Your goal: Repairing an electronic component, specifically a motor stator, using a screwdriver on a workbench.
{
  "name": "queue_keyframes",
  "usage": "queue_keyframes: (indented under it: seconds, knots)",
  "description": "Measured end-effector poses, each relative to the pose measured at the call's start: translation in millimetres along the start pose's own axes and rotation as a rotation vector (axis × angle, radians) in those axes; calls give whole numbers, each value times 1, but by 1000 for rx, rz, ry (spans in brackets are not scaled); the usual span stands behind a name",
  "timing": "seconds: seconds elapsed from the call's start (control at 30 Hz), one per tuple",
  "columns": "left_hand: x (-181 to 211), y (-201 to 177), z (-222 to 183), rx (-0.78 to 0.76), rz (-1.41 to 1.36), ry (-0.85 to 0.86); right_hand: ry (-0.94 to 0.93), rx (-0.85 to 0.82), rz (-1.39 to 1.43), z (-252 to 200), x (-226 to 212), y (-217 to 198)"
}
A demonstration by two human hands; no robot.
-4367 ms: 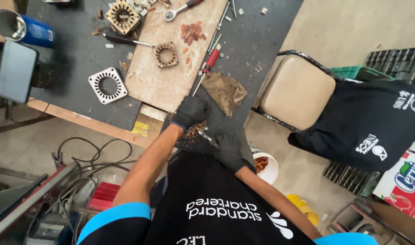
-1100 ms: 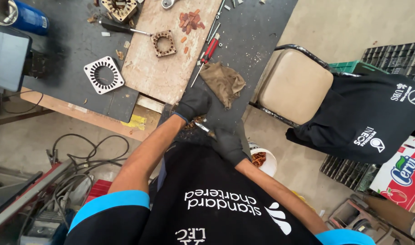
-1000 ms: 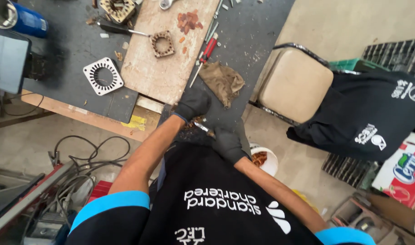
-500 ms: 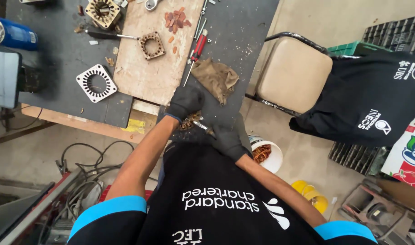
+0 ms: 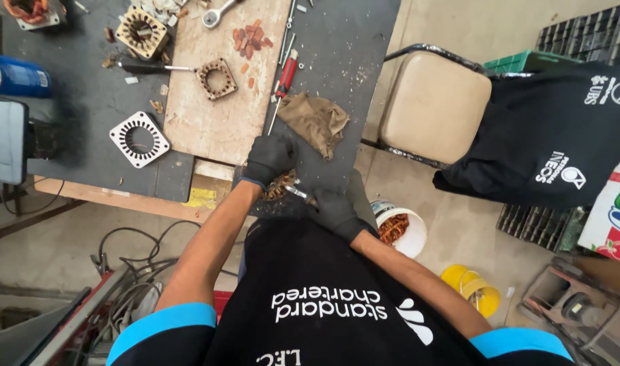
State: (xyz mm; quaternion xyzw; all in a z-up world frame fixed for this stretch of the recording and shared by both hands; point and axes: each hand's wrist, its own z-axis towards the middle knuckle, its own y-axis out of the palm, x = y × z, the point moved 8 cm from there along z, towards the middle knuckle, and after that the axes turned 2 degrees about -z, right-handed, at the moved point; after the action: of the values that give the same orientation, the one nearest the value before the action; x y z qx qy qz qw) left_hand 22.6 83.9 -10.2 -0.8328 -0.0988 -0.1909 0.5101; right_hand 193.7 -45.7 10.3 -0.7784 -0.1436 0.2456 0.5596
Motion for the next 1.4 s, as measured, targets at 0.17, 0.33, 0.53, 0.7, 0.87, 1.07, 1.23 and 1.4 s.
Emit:
queue_keyframes:
  seconds: [0.17, 0.33, 0.53, 0.7, 0.87, 1.07, 1.23, 1.4]
  knots:
    - [-2, -2, -3, 20, 3, 1, -24, -66, -67, 9, -3, -6]
    - [-5, 6, 7, 6, -34, 10, -59, -109, -31, 11, -7, -10]
    - [-6, 0, 6, -33, -47, -13, -98, -23, -133, 7, -1, 24]
    - [-9, 8, 10, -31, -49, 32, -176, 189, 16, 1, 9, 55]
    - [-7, 1, -1, -80, -159, 100, -223, 277, 69, -8, 2, 40]
    - [-7, -9, -8, 101, -46, 129, -279, 58, -21, -8, 5, 55]
    - [2, -14, -11, 181, 35, 154, 14, -366, 237, -10, 20, 25]
    - [-2, 7, -7, 172, 44, 121, -21, -187, 122, -17, 20, 11]
